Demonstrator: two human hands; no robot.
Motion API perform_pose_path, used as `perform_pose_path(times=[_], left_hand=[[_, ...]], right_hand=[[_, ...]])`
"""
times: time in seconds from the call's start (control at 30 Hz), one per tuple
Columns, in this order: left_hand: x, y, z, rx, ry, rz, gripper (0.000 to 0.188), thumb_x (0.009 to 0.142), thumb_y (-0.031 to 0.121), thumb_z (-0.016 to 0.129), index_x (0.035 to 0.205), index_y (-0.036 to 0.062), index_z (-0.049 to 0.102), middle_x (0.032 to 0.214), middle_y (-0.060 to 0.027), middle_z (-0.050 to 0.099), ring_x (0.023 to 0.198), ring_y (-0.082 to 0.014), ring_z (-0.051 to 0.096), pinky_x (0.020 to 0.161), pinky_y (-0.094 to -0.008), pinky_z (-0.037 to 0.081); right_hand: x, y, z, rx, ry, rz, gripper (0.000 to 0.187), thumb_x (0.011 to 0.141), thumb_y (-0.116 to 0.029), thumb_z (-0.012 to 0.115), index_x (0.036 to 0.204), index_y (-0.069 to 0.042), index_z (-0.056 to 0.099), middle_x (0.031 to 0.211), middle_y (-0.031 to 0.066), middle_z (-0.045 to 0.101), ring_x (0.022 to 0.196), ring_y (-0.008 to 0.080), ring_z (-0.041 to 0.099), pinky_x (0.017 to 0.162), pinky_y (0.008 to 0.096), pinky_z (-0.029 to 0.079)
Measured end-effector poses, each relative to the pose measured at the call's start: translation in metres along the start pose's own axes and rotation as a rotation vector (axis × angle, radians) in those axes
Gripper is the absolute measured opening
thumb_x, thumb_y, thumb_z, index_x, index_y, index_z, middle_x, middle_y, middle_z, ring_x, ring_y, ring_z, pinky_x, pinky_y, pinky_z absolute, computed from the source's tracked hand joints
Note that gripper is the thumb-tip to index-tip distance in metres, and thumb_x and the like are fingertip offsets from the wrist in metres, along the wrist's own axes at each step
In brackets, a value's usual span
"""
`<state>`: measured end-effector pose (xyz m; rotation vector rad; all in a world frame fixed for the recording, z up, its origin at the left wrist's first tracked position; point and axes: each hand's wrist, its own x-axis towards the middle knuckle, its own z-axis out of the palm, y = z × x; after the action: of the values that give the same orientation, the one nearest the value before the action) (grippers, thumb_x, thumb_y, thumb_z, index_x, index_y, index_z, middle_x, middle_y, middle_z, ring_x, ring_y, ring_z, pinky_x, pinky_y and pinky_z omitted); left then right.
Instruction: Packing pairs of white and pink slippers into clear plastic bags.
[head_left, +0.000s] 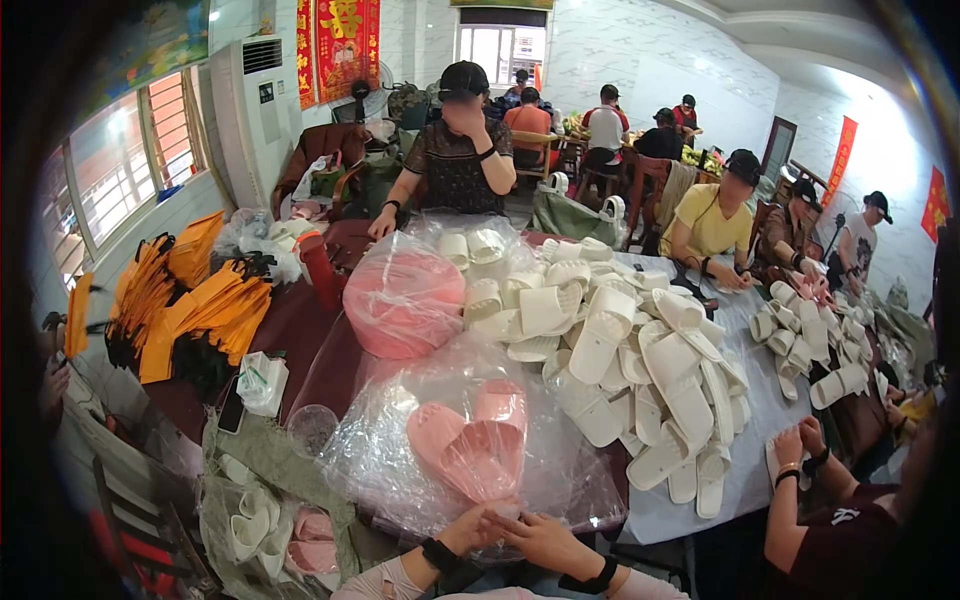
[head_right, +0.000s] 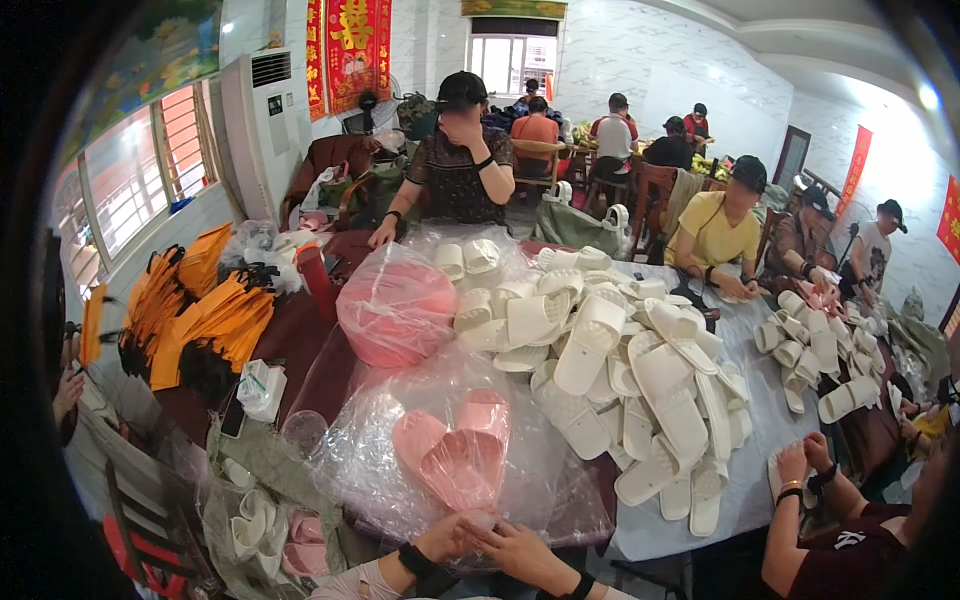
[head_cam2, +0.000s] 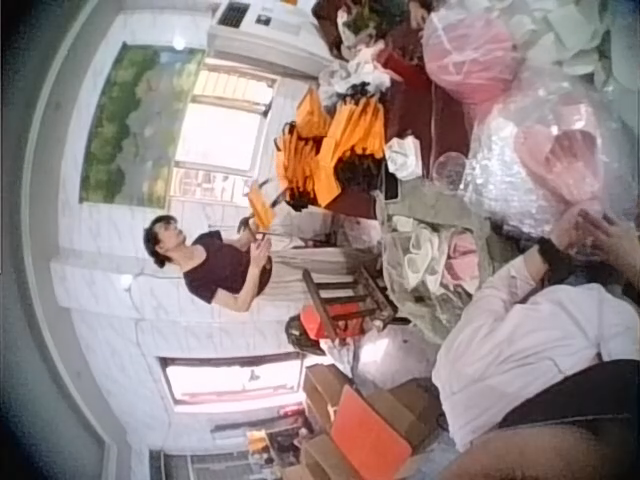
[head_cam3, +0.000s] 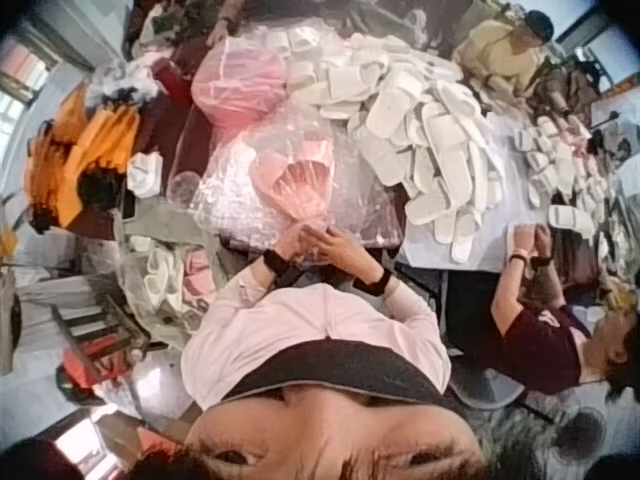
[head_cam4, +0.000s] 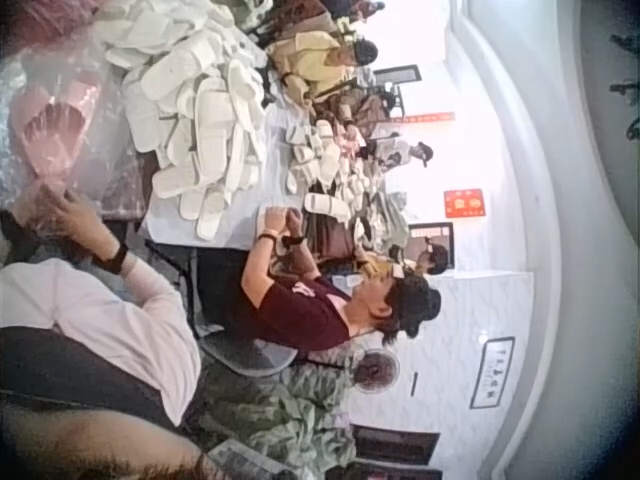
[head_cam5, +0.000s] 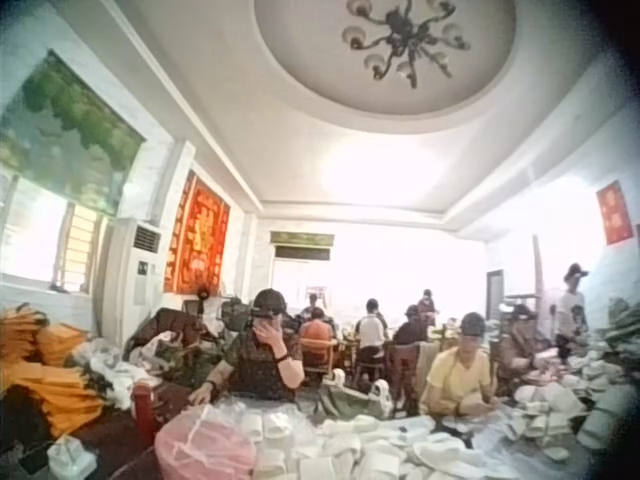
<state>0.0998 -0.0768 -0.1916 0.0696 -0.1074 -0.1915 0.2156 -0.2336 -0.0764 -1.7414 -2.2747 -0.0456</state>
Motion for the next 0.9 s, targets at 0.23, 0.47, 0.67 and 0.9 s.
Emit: perform_pose_path(times=[0.23,0.47,0.67,0.9], left_hand=[[0.022,-0.013,0.020,0.256,0.317,0.081,0.028,0.096,0.025,0.048,0.115,0.0054,0.053,0.104,-0.0046,0.060,0.094,-0.0123,0.058,0.087,-0.0297,0.048],[0.020,-0.016,0.012,0.251,0.338,0.115,0.016,0.096,0.022,0.049,0.100,0.0093,0.058,0.090,0.0004,0.061,0.085,-0.0126,0.059,0.082,-0.0314,0.048],[0.031,-0.021,0.041,0.290,0.625,0.135,0.018,0.096,0.024,0.050,0.105,0.0096,0.054,0.093,-0.0010,0.061,0.084,-0.0138,0.059,0.080,-0.0328,0.048],[0.033,-0.022,0.040,0.279,0.708,0.104,0.018,0.094,0.023,0.055,0.105,0.0092,0.055,0.092,-0.0017,0.060,0.079,-0.0150,0.058,0.075,-0.0297,0.049]], right_hand=[[-0.007,0.011,0.005,-0.209,-0.029,0.100,0.054,0.073,-0.011,0.056,0.127,-0.014,0.051,0.142,-0.0019,0.039,0.080,0.0169,0.053,0.063,0.0279,0.043],[-0.009,0.014,0.013,-0.272,0.167,0.201,0.042,0.074,-0.016,0.056,0.115,-0.006,0.056,0.106,0.0046,0.056,0.074,0.0172,0.054,0.066,0.0303,0.042],[-0.007,0.010,0.016,-0.188,0.147,0.322,0.023,0.075,-0.015,0.058,0.095,-0.006,0.056,0.083,0.0054,0.055,0.068,0.0194,0.056,0.063,0.0313,0.042],[-0.003,-0.004,0.009,0.121,-0.022,0.647,0.013,0.081,-0.016,0.059,0.087,-0.006,0.053,0.081,0.0108,0.059,0.072,0.0280,0.061,0.062,0.0394,0.047]])
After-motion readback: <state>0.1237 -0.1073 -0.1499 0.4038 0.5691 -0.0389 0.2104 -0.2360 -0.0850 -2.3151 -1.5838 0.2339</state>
